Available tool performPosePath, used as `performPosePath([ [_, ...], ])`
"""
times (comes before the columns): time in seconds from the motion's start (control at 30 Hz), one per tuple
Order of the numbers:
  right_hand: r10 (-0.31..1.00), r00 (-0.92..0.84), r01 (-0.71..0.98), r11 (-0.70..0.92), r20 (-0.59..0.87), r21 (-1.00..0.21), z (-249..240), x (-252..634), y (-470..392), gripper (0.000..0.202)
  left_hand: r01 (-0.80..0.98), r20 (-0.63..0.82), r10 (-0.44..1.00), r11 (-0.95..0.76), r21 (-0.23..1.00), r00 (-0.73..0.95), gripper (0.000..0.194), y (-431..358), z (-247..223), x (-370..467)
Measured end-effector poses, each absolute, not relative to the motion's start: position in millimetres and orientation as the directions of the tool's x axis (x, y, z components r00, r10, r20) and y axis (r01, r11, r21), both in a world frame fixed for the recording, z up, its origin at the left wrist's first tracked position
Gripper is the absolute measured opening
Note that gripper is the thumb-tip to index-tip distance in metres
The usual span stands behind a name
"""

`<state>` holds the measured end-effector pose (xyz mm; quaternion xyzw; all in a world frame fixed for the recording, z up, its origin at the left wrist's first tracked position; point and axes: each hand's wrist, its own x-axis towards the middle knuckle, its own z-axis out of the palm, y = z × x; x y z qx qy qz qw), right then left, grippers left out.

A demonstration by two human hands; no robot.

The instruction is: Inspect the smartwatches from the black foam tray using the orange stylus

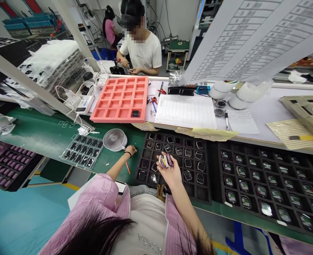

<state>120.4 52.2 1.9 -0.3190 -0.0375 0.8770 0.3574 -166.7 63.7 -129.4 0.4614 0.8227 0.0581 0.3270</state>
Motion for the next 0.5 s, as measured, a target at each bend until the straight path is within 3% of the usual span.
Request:
performPosePath([
  [0.2,0.617,-0.569,-0.577,-0.77,-0.543,-0.271,10,122,54,0.024,0.632,-0.337,0.923,0.374,0.679,-0.185,0.021,63,-64,-138],
  [0.3,0.58,-0.596,-0.542,-0.801,-0.555,-0.254,22,122,55,0.026,0.547,-0.172,0.984,0.173,0.819,-0.053,0.031,58,-14,-110],
  [0.33,0.569,-0.61,-0.531,-0.81,-0.551,-0.248,26,122,54,0.026,0.469,-0.042,0.998,0.012,0.883,0.054,0.03,56,2,-101],
  [0.4,0.555,-0.636,-0.521,-0.821,-0.536,-0.234,33,121,53,0.026,0.346,0.124,0.961,-0.207,0.915,0.247,0.026,53,32,-86],
  [0.5,0.559,-0.649,-0.529,-0.819,-0.516,-0.222,42,118,51,0.024,0.255,0.223,0.889,-0.341,0.905,0.399,0.023,52,57,-73],
])
